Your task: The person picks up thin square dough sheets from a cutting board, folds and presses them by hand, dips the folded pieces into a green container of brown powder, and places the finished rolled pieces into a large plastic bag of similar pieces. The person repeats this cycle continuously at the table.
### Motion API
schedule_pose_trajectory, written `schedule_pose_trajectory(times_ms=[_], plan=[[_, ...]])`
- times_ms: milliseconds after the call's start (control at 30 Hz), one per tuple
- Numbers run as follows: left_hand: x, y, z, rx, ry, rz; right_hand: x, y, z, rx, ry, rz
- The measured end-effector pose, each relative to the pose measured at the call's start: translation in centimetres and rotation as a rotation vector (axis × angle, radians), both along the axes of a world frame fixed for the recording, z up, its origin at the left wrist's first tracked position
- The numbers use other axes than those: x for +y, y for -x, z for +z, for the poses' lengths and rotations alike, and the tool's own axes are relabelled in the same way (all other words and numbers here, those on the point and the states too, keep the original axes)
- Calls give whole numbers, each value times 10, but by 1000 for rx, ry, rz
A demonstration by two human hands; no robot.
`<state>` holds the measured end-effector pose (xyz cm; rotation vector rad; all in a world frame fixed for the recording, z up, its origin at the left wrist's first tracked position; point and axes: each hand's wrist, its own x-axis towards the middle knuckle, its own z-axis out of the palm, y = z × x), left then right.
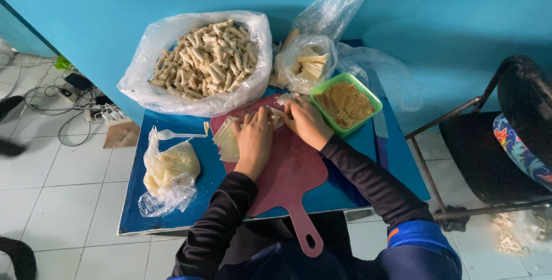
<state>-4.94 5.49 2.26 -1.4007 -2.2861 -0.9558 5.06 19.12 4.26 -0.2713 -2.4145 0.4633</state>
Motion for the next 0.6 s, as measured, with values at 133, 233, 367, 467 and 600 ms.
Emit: schedule_pose_trajectory(times_ms=[133, 233, 367, 467, 600], plan=[[-1, 0, 0, -21, 4, -5, -3, 2, 2, -4, 45, -11], [-2, 1, -1, -5, -5, -19, -2, 3, 5, 47, 107, 112], [-1, 1, -1, 1, -4, -12, 0, 7, 4, -42, 415, 179], [-1, 1, -1, 14, 7, 3, 1, 8, 0, -41, 452, 205], [0, 1, -1, 62, 9, 24, 3, 9, -4, -38, 409, 170]])
